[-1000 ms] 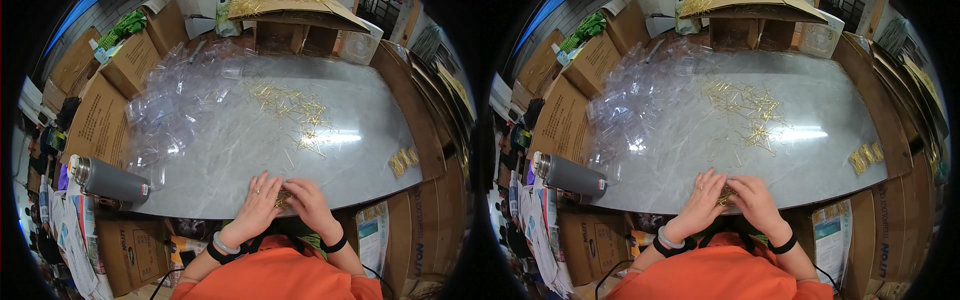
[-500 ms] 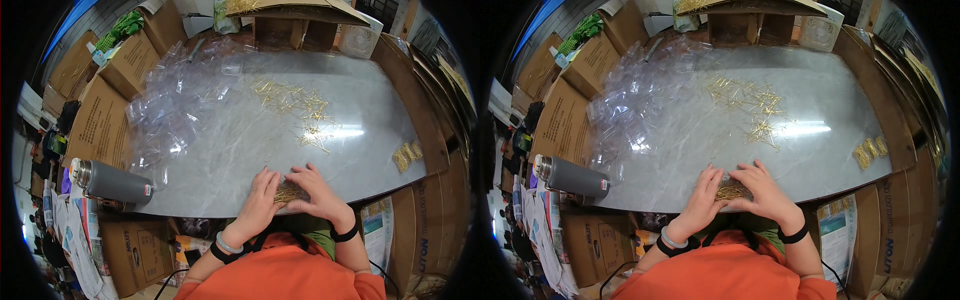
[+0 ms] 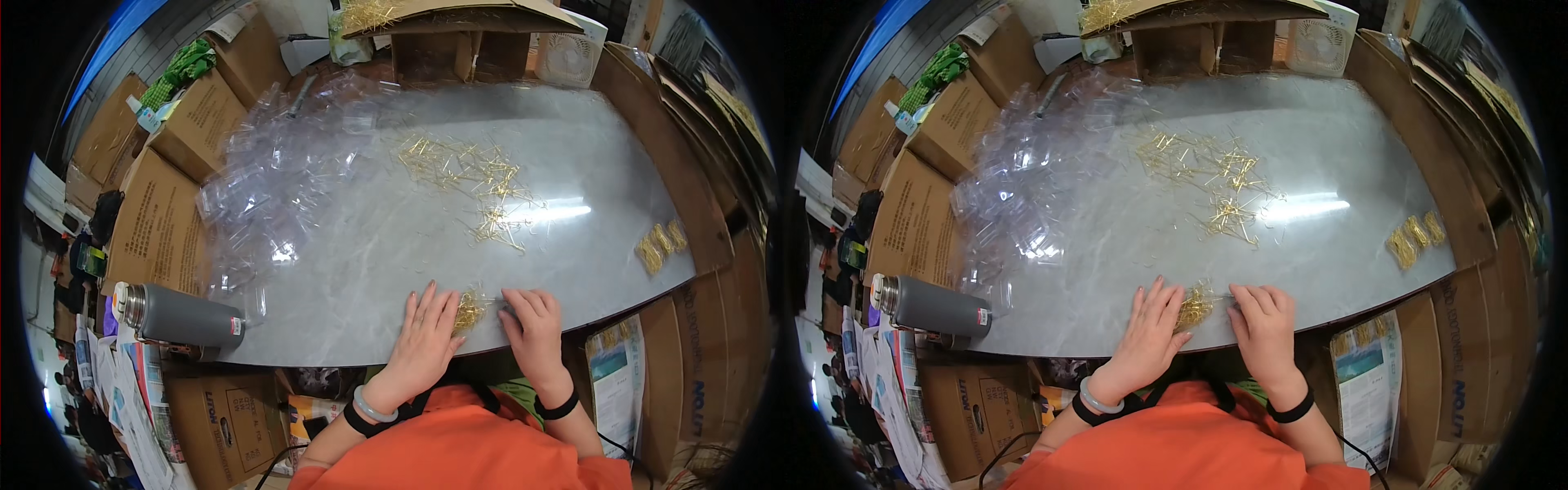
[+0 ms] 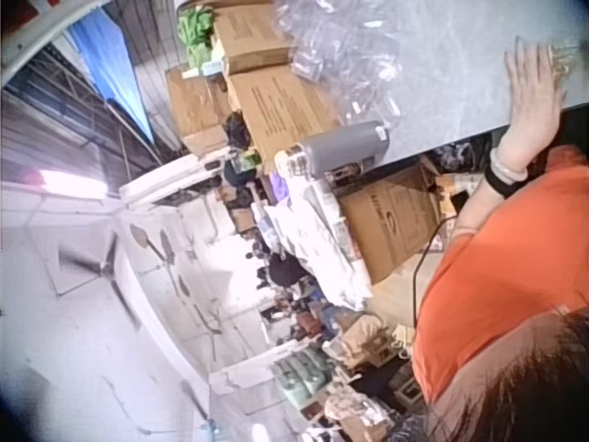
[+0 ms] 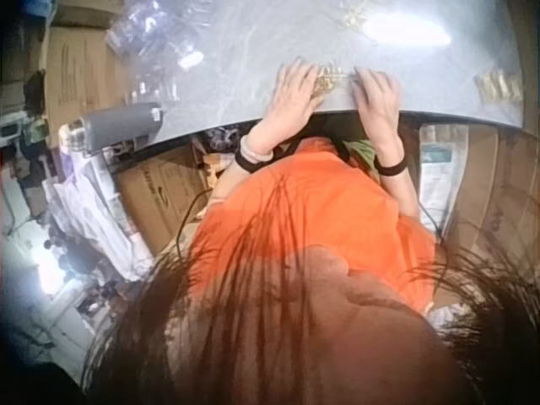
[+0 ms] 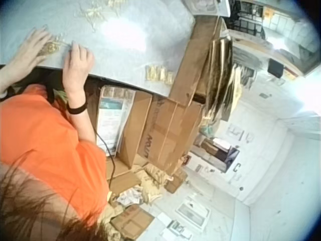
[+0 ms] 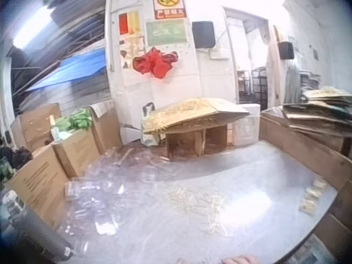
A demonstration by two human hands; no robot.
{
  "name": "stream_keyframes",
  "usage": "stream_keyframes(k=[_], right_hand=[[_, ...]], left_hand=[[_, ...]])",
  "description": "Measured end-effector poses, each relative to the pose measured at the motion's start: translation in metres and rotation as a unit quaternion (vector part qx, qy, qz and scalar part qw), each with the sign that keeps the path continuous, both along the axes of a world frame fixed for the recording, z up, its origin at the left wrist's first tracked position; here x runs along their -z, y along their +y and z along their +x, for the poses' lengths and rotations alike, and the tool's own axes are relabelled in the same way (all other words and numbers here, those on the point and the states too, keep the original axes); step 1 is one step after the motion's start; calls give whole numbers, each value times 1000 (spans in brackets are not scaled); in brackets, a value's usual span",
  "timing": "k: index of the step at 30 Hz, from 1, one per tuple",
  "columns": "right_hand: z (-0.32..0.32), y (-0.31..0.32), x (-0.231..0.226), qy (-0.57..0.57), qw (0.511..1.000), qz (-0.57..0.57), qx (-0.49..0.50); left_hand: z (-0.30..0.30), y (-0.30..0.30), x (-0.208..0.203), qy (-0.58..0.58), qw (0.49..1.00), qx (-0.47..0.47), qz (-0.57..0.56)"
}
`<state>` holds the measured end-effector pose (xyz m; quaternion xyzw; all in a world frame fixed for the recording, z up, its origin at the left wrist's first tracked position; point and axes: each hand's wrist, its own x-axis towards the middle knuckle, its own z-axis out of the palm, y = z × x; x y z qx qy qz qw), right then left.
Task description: Counting and packaging small gold-colored metal parts into plastic bags at a workbench.
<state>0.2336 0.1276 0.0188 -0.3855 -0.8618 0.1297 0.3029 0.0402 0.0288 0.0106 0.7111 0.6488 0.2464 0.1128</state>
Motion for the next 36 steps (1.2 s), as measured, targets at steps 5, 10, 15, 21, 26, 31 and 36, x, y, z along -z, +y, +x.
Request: stream_keyframes(k=[5, 10, 15, 21, 26, 31, 36], right_hand=[[-18, -6, 15, 45, 998, -1, -38], [-10, -2, 4, 27, 999, 31, 23], [-19, 6, 16, 44, 997, 24, -60], [-29, -1, 11, 166, 977, -123, -48], [-37, 15, -9, 75, 993, 20, -84], [-29, 16, -6, 36, 984, -118, -130], [-23, 2, -9, 145, 948, -246, -142]], left_hand=[[1, 3, 1, -3, 1000, -4, -8], [-1, 2, 3, -20, 1000, -6, -1], [-2, 2, 2, -26, 1000, 3, 5], [-2, 1, 4, -18, 1000, -2, 13], [-4, 1, 6, -11, 999, 15, 37], [-4, -1, 9, -23, 999, 4, 38], [-3, -1, 10, -17, 999, 7, 43]])
